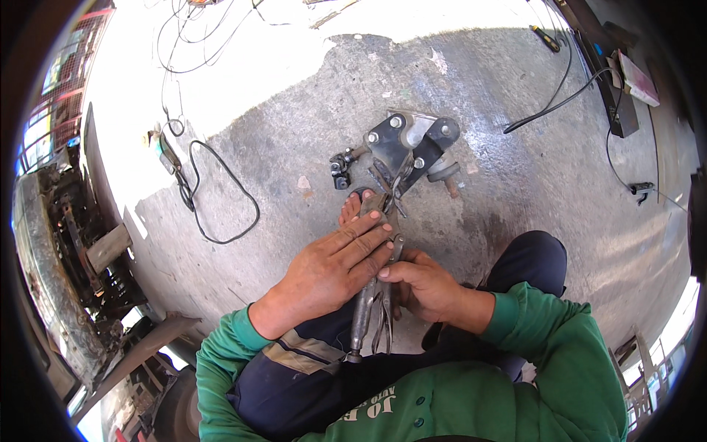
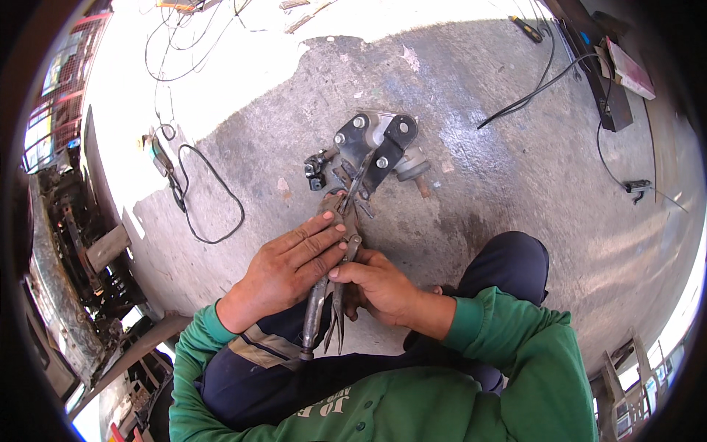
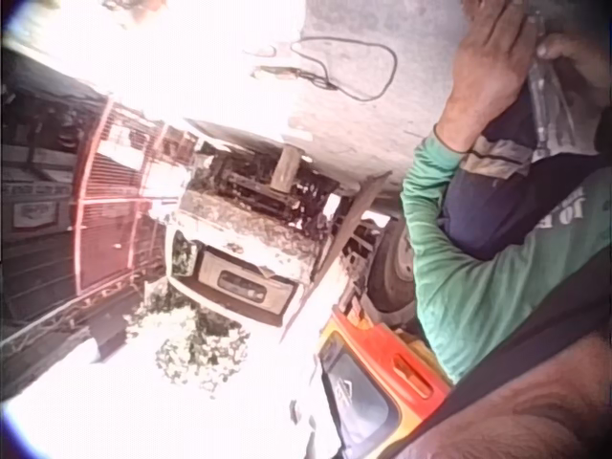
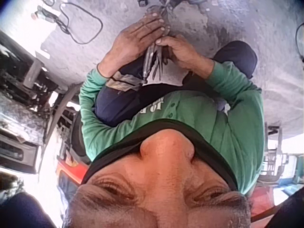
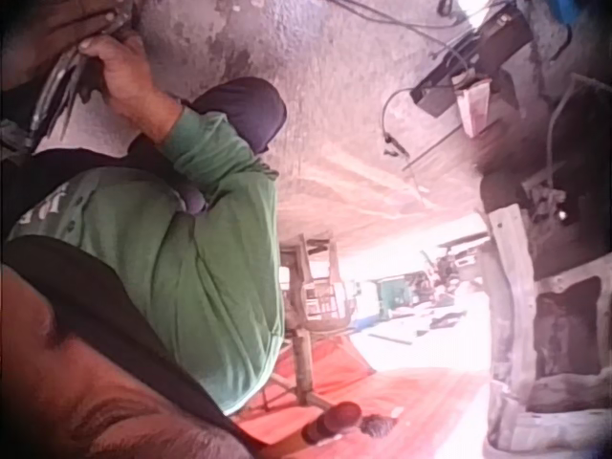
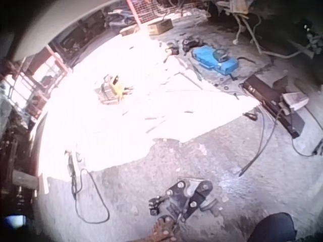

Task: The person grinds a metal part using an angle grinder, then secures it with locking pliers and welds it using a welding gun. The person handles the metal part, pliers, and welding equipment throughout the process.

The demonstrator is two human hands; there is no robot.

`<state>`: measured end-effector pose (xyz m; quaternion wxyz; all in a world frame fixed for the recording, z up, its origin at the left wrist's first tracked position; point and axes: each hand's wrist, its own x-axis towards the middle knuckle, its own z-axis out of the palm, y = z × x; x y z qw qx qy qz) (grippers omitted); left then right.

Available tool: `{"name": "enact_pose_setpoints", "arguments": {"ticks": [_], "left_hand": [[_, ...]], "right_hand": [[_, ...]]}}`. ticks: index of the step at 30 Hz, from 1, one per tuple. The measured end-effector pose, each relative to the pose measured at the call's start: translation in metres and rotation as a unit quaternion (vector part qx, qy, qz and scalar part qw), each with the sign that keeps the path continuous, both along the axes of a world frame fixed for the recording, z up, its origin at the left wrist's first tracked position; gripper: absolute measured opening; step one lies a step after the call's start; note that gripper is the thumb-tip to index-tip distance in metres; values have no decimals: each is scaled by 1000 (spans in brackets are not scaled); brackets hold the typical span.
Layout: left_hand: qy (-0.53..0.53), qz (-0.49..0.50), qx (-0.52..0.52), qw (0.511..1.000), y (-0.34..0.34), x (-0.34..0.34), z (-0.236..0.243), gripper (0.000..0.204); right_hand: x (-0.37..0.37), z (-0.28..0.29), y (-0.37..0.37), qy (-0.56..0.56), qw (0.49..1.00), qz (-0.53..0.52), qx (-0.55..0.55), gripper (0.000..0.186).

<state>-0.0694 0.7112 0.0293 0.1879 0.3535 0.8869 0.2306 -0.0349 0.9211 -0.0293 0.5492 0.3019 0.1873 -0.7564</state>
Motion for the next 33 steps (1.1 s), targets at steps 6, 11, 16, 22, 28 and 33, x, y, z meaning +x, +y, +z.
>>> {"name": "enact_pose_setpoints", "arguments": {"ticks": [6, 11, 16, 22, 28, 33], "left_hand": [[1, -7, -6, 1000, 3, 0, 1, 47], [2, -18, -23, 1000, 5, -3, 5, 47], [5, -20, -25, 999, 7, -3, 5, 44], [-4, -19, -22, 1000, 7, -3, 4, 47], [-14, -19, -26, 999, 7, -4, 4, 47], [-12, -19, -28, 999, 6, -3, 5, 49]], "right_hand": [[1, -3, 3, -1, 1000, 12, -3, 30], [-1, -2, 4, -2, 1000, 17, -2, 31], [-1, -1, 4, 10, 1000, 23, -1, 32], [0, -2, 5, 21, 1000, 17, -9, 31], [2, -3, 4, 27, 999, 22, -3, 28], [3, -3, 2, 33, 999, 26, 1, 23]]}}
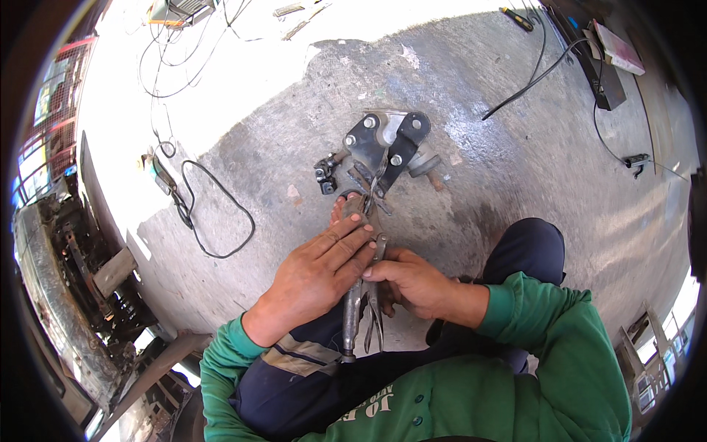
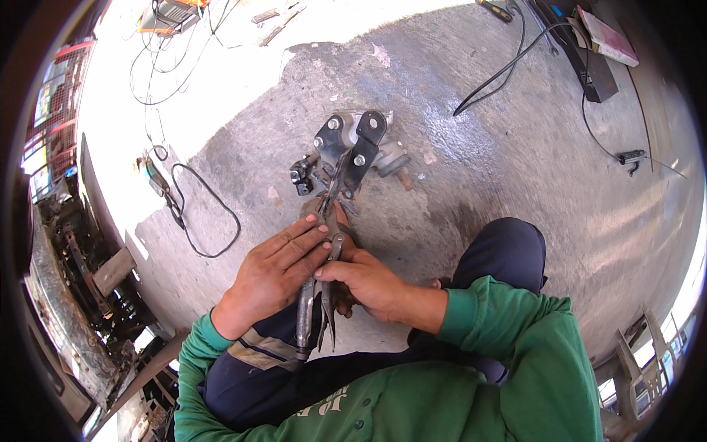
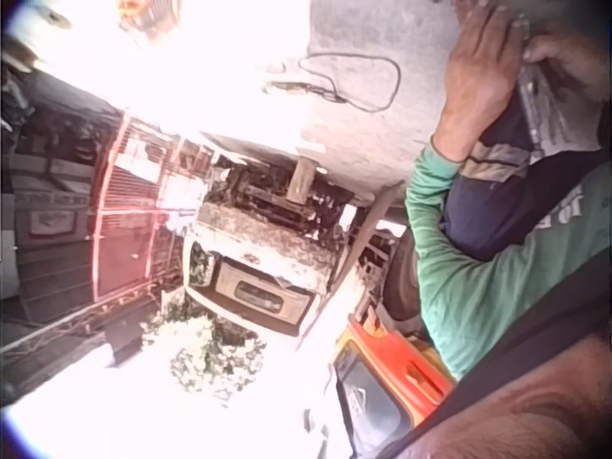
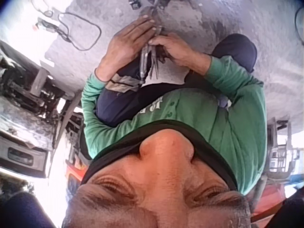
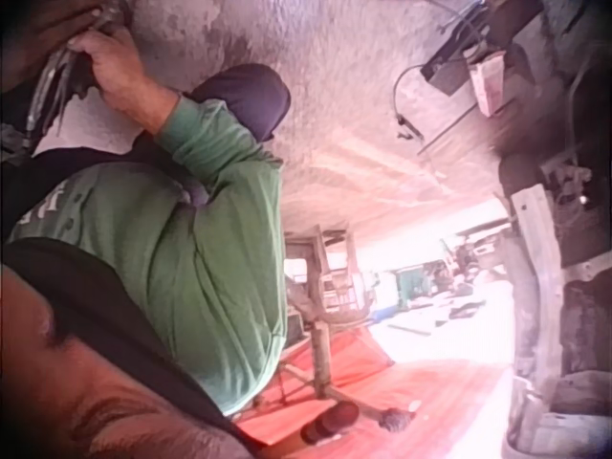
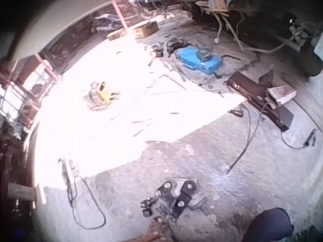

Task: The person grinds a metal part using an angle grinder, then secures it with locking pliers and welds it using a welding gun. The person handles the metal part, pliers, and welding equipment throughout the process.

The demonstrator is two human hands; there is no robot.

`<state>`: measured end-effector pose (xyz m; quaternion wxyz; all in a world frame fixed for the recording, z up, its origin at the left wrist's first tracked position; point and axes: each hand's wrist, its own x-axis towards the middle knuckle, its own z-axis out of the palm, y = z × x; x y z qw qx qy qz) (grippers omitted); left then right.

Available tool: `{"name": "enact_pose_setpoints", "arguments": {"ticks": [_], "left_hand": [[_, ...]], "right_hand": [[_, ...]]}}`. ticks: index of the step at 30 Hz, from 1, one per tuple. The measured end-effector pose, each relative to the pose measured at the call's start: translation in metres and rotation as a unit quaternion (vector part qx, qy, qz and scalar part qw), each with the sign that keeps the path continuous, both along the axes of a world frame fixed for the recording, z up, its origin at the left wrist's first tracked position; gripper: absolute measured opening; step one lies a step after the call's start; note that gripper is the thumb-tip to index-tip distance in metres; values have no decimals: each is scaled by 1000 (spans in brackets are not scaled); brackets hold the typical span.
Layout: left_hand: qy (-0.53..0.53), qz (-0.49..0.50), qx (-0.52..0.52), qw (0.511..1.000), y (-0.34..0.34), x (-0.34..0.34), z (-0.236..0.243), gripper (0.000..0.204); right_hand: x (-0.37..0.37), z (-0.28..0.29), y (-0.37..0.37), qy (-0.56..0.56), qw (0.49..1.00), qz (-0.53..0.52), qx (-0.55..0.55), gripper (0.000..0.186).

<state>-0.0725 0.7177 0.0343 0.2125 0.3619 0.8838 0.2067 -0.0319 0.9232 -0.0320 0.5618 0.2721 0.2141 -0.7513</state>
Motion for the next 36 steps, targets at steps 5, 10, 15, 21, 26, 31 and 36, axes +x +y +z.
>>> {"name": "enact_pose_setpoints", "arguments": {"ticks": [5, 10, 15, 21, 26, 31, 36], "left_hand": [[-4, 2, 11, 1000, 3, -4, -1, 51], [-8, 9, -4, 1000, 5, -2, -1, 50], [-15, 18, -26, 999, 12, -2, 1, 45], [-7, -1, -28, 1000, 8, -3, -3, 48], [6, -3, -44, 999, 11, -2, 1, 46], [12, 8, -30, 999, 14, 0, -1, 43], [16, 21, -23, 999, 8, 2, -8, 43]], "right_hand": [[-2, 0, 3, 12, 1000, 22, -1, 28], [1, 2, 0, 41, 999, 33, 3, 33], [-2, 8, 6, 78, 995, 61, 0, 43], [5, 10, 7, 82, 995, 60, -10, 49], [4, 20, 18, 118, 986, 114, -31, 60], [9, 25, 28, 182, 972, 146, -24, 70], [-3, 50, 53, 584, 751, 298, 74, 72]]}}
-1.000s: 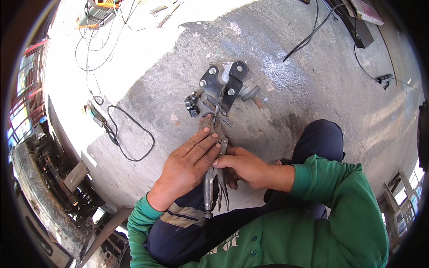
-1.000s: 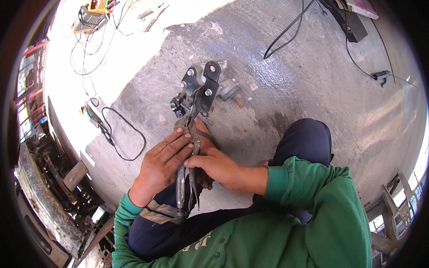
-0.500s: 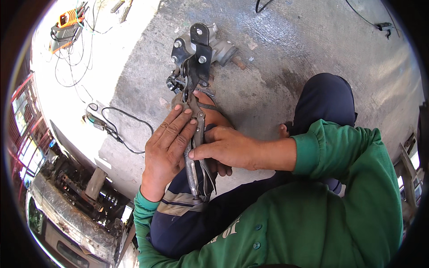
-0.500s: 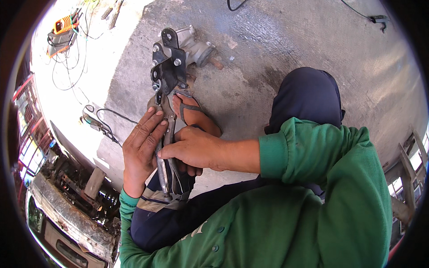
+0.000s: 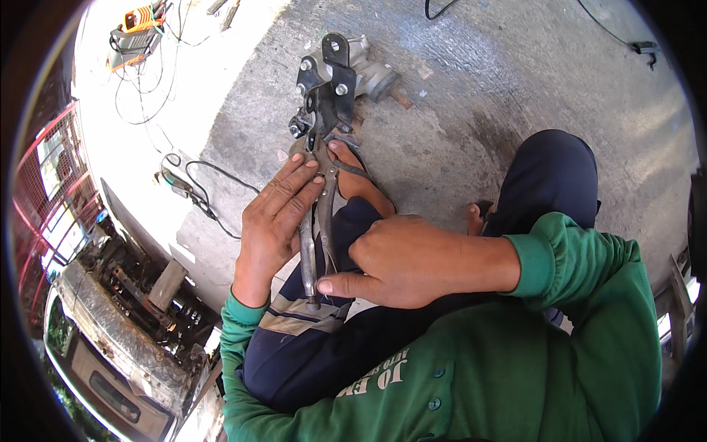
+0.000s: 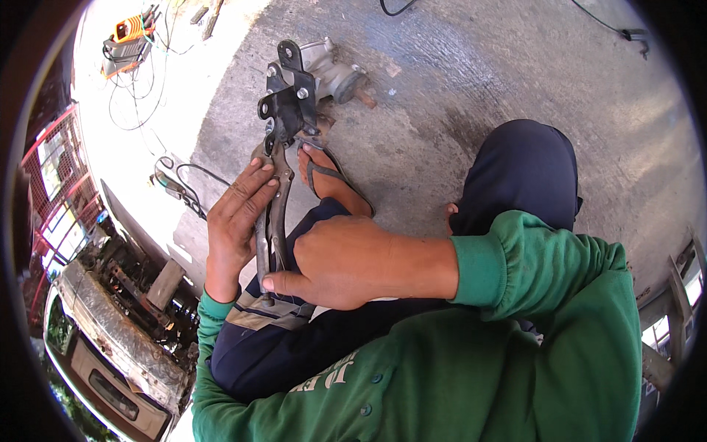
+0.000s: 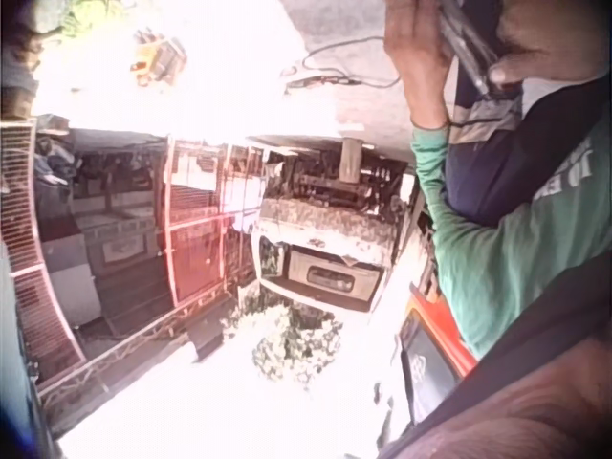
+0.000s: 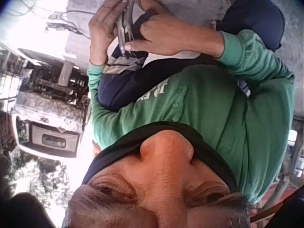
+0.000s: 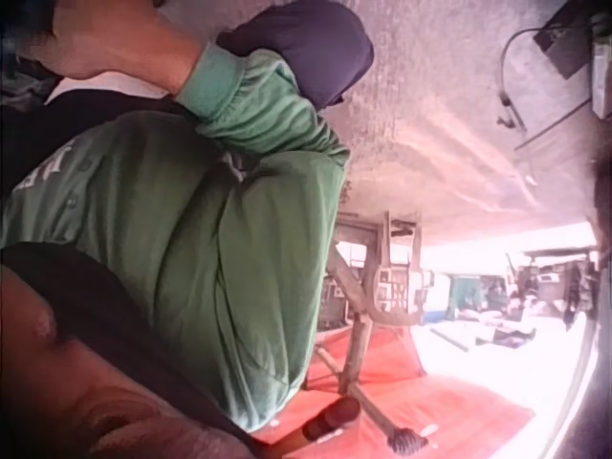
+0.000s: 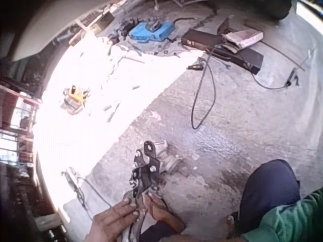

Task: The person grinds a metal part using an angle grinder, then secures it with locking pliers and welds it using a welding gun. The person handles the metal part, pliers, and welding equipment throughout the process.

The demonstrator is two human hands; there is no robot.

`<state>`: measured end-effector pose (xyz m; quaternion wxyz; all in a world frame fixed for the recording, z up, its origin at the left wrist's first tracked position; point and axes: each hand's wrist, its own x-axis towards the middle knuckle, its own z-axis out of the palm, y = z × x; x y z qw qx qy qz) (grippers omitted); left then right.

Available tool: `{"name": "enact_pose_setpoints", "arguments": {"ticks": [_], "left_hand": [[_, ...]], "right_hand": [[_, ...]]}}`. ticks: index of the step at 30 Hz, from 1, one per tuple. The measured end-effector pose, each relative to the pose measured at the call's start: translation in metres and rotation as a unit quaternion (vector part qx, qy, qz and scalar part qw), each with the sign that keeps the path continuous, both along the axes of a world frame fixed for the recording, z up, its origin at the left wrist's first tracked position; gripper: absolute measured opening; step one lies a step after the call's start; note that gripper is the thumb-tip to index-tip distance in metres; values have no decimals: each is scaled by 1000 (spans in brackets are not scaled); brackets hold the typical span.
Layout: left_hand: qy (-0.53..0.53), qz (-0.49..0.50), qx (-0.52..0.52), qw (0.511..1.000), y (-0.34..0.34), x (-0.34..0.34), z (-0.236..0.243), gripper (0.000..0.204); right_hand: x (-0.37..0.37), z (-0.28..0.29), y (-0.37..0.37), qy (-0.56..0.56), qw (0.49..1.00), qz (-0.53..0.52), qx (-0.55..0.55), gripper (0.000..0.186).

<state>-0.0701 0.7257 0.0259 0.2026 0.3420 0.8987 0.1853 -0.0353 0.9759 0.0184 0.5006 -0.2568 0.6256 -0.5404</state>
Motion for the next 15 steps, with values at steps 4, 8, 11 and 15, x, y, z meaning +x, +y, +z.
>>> {"name": "enact_pose_setpoints", "arguments": {"ticks": [4, 8, 11, 15], "left_hand": [[16, 9, -2, 1000, 4, 8, 0, 43], [35, -19, -7, 999, 8, 3, 0, 43], [45, -30, -9, 999, 1, 7, 0, 42], [53, -47, 10, 997, -2, 4, -5, 40]], "right_hand": [[16, 25, 36, 236, 971, -8, -36, 64], [37, 34, 66, 257, 963, 38, -68, 53], [46, 45, 92, 274, 956, 98, -46, 49], [72, 56, 121, 315, 948, 43, -2, 26]]}}
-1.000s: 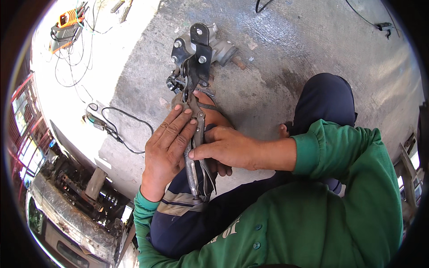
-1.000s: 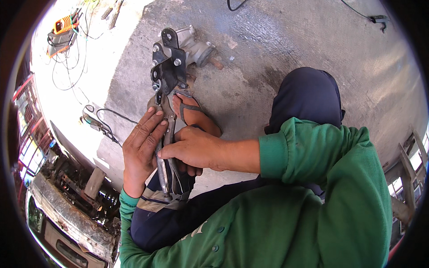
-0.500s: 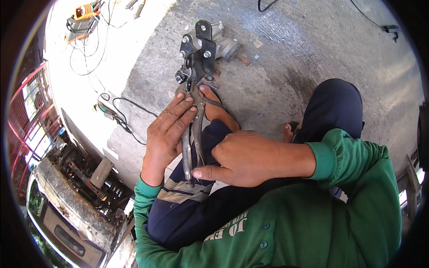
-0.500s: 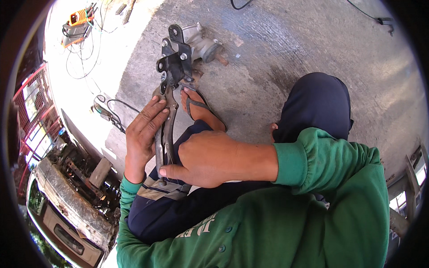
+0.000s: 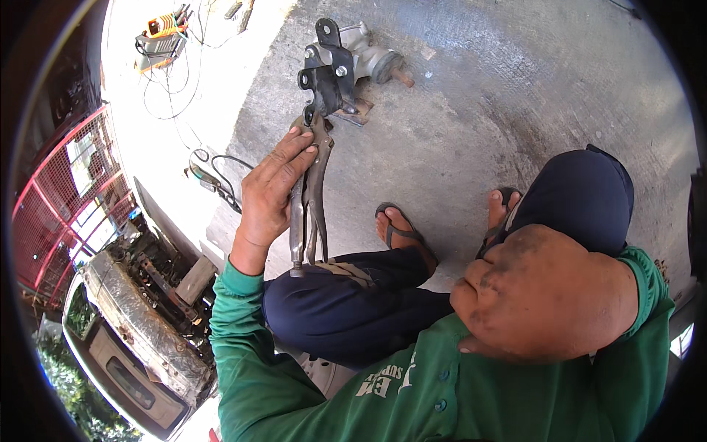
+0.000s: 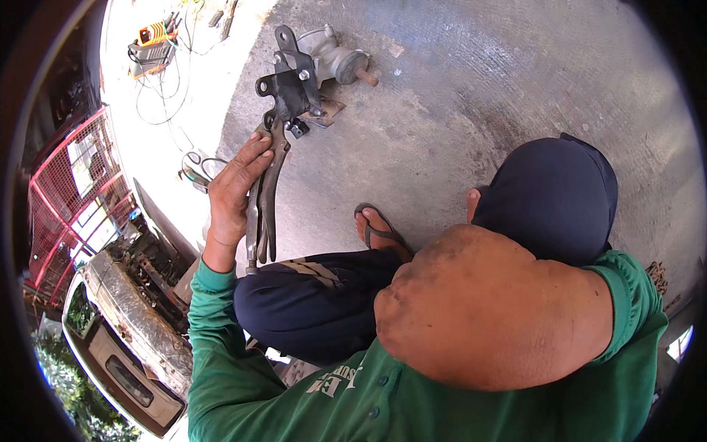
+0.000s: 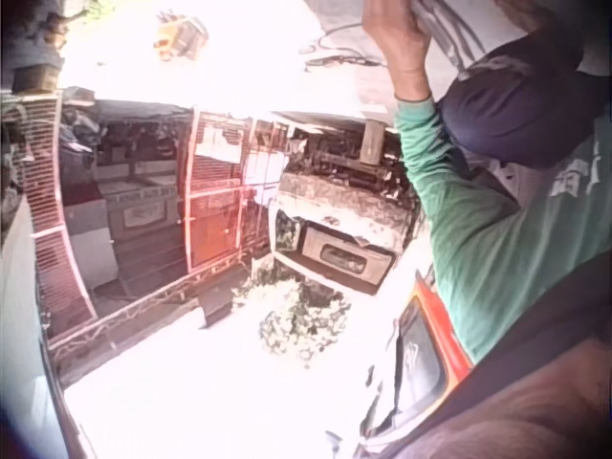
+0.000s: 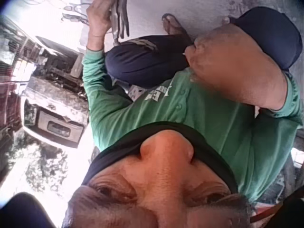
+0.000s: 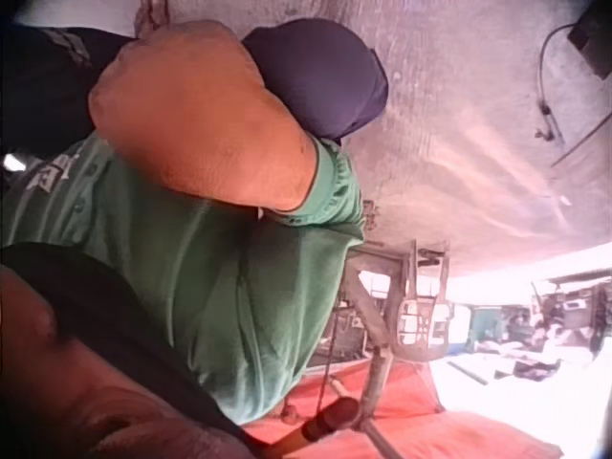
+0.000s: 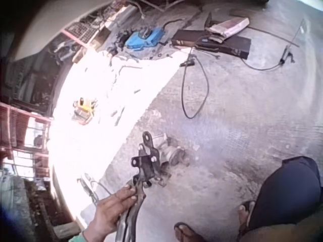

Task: The person grinds a metal part using an angle grinder, then secures it with locking pliers and welds it using a welding gun. The person handles the metal part, pliers, and welding equipment throughout the process.

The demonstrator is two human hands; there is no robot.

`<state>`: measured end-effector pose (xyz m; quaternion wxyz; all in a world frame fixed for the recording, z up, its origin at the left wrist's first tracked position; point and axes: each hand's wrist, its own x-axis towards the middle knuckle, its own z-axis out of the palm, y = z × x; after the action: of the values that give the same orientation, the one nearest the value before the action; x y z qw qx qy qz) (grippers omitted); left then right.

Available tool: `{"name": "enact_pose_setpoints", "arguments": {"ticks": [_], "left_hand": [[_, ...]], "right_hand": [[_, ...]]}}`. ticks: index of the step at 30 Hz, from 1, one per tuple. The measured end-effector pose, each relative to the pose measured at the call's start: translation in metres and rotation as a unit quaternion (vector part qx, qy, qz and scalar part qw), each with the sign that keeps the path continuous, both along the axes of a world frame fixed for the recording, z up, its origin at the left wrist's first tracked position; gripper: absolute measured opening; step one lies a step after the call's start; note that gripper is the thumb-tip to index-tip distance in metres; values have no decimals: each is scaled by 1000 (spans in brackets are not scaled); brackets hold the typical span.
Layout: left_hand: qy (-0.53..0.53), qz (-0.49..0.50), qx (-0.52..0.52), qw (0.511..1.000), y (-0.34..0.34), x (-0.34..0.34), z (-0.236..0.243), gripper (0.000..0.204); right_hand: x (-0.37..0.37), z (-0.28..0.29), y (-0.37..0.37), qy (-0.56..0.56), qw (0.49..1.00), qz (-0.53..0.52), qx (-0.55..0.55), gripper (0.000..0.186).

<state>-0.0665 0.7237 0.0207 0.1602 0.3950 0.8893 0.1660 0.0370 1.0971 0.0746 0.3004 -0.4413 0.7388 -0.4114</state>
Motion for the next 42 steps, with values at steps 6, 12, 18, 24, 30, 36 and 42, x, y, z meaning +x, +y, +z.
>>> {"name": "enact_pose_setpoints", "arguments": {"ticks": [6, 12, 18, 24, 30, 36, 42], "left_hand": [[7, -2, -15, 1000, 1, 4, 2, 41], [-3, 5, -8, 1000, -2, 6, 5, 43], [-5, -11, 12, 1000, -4, 5, 3, 44], [1, -29, 27, 999, 1, 4, 8, 41], [-2, -40, 54, 998, -9, 0, 4, 38], [10, -45, 46, 998, -9, 0, 7, 40], [18, -47, 52, 997, -10, 1, 9, 43]], "right_hand": [[58, 29, -8, 93, 995, 5, -31, 21], [96, 43, -16, 135, 983, -68, -103, 16], [105, 57, -28, 155, 981, -65, -100, 17], [107, 56, -33, 167, 978, -63, -109, 15], [93, 58, -32, 161, 981, -35, -103, 14], [85, 56, -30, 165, 983, 0, -79, 22], [80, 54, -28, 138, 985, 1, -103, 20]]}}
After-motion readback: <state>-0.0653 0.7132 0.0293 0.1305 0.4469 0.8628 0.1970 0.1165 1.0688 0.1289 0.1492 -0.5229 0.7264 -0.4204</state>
